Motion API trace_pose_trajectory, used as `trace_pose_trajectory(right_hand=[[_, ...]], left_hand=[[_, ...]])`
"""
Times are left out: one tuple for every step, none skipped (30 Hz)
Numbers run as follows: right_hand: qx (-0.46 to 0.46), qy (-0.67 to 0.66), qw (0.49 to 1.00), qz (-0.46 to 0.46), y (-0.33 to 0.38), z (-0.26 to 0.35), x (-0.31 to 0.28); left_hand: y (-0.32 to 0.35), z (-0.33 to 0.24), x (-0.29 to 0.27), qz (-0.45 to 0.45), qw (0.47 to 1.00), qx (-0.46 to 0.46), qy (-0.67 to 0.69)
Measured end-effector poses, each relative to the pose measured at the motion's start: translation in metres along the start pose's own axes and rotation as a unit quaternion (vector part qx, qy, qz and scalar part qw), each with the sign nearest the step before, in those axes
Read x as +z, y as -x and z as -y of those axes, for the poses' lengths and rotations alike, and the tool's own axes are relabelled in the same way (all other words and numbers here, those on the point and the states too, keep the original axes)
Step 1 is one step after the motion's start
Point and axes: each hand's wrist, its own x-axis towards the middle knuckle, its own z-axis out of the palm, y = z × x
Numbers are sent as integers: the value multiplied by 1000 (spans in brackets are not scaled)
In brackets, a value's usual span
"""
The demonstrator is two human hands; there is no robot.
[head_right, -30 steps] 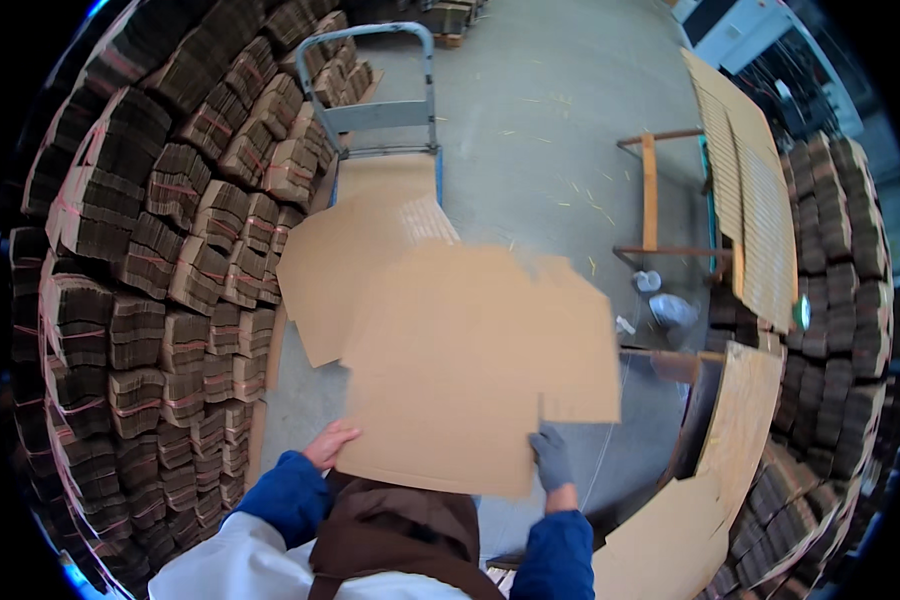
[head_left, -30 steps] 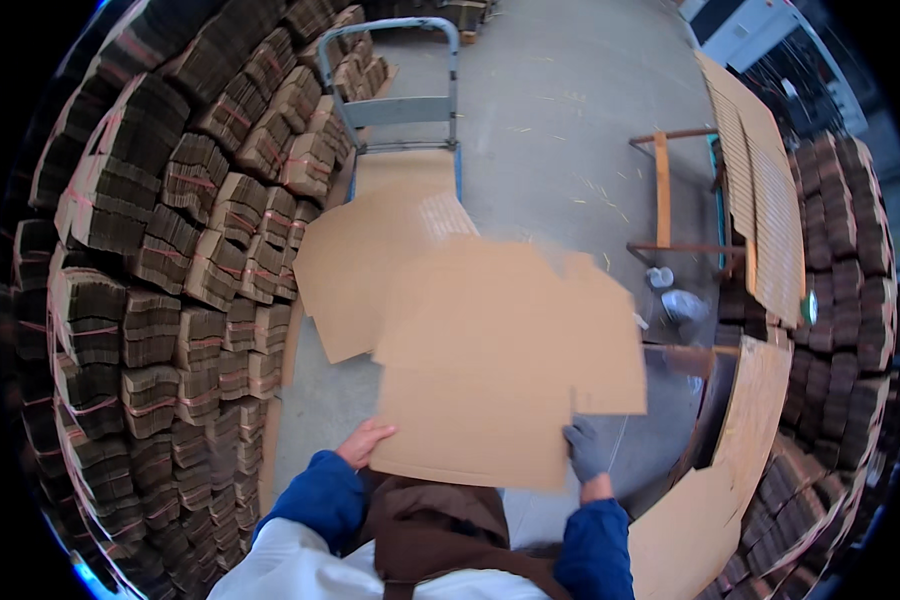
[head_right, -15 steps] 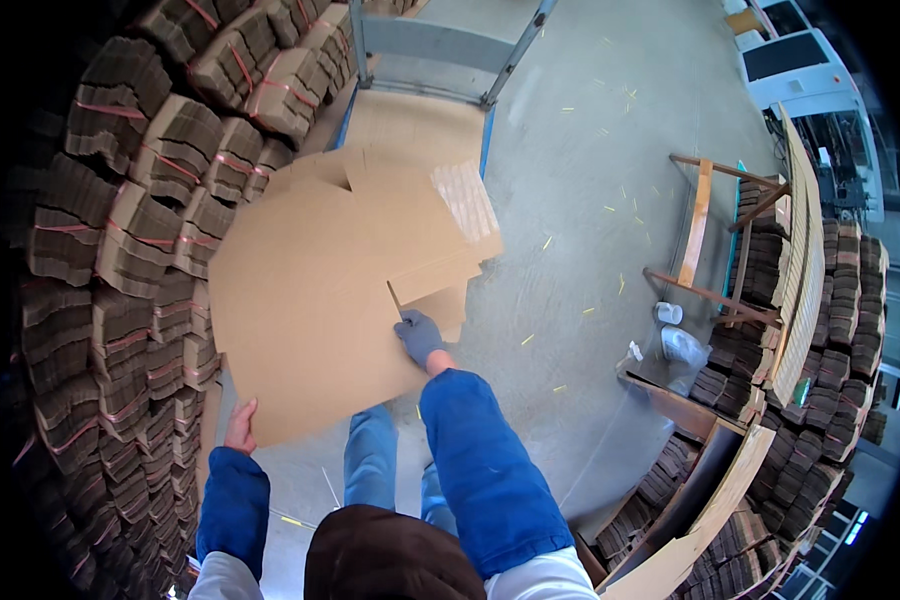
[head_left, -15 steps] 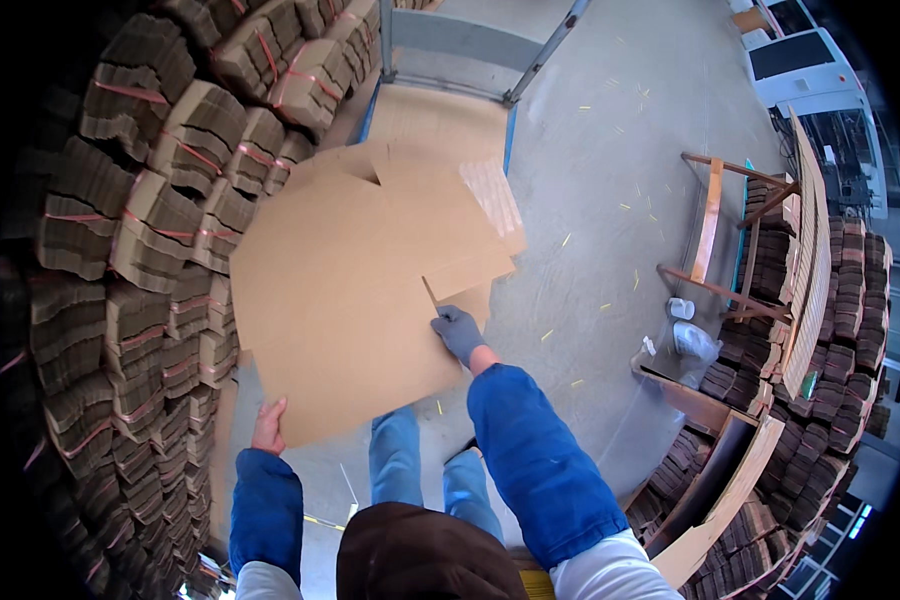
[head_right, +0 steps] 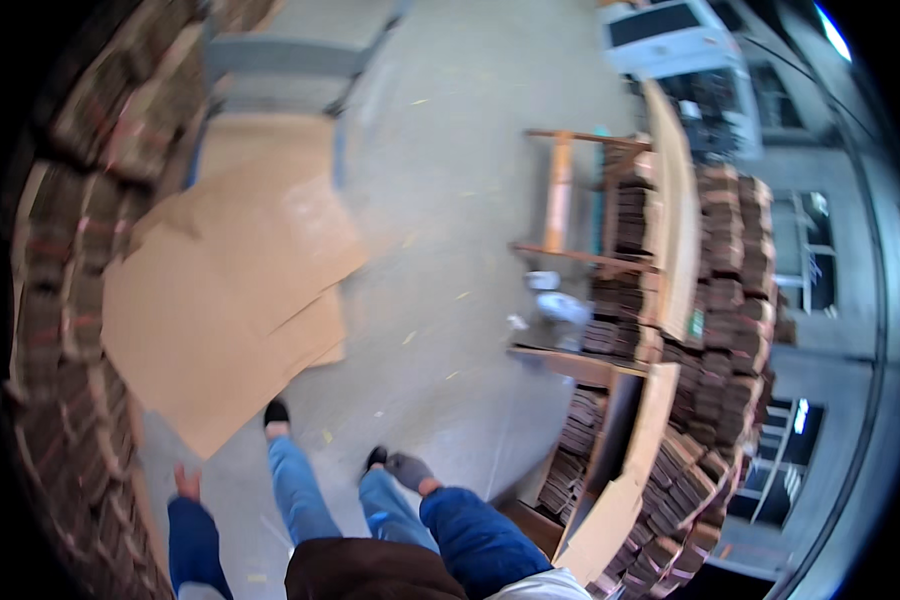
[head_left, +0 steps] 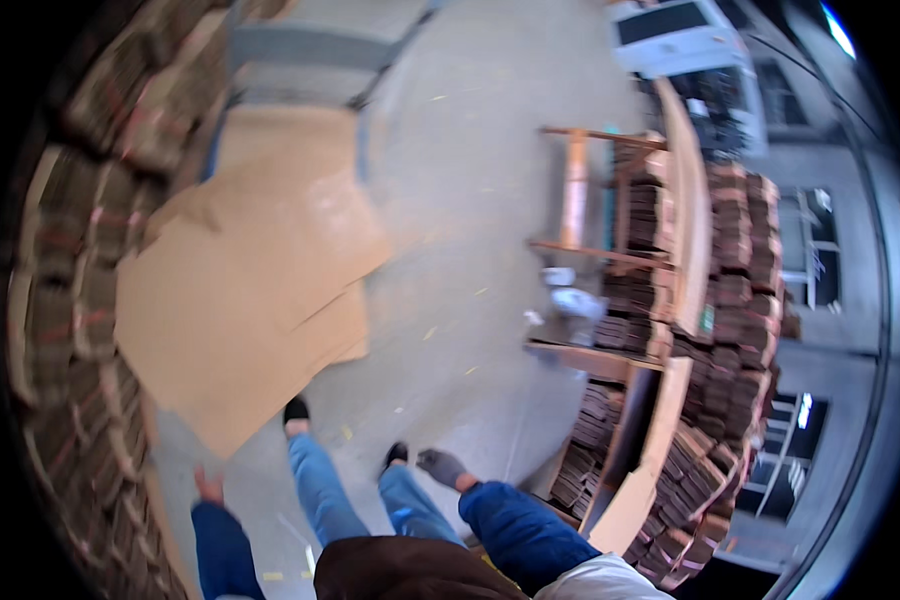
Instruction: The person applies a white adhesive substance to a large flat piece of cardboard using a brush. They repeatedly dip the brush into a small container to reload the adhesive and spread it across the surface. The person then lifts the treated cardboard and places it onto a stack of similar sheets.
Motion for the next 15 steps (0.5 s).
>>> trace_pose_trajectory(right_hand=[[45,-7,999,-24,34,-10,-13],[53,-2,997,-50,68,-39,-21],[45,-11,997,-65,99,-62,-25],[43,-26,997,-52,116,-59,-36],[41,-41,998,-40,137,-56,-46],[49,-94,994,-41,158,-58,-54],[59,-151,986,-40,180,-62,-54],[71,-185,979,-51,195,-67,-59],[88,-221,969,-62,207,-76,-60],[86,-255,960,-79,212,-82,-63],[83,-289,949,-94,216,-89,-67],[81,-301,945,-99,220,-96,-68],[78,-338,932,-107,222,-106,-73],[72,-376,917,-111,222,-112,-76],[69,-412,901,-114,223,-124,-83]], left_hand=[[38,20,20,-151,883,19,-443],[57,10,61,-46,845,-118,-519],[75,2,73,-34,836,-184,-515],[84,-15,77,-56,855,-203,-475],[85,-37,86,-76,873,-207,-436],[86,-59,104,-79,888,-207,-404],[86,-80,123,-73,901,-201,-378],[87,-103,144,-64,911,-193,-360],[83,-123,169,-49,920,-178,-347],[82,-144,190,-37,926,-169,-334],[82,-164,213,-25,933,-156,-324],[81,-182,235,-11,936,-142,-321],[79,-201,258,-1,939,-129,-318],[79,-223,279,6,941,-114,-318],[78,-237,300,16,942,-101,-321]])
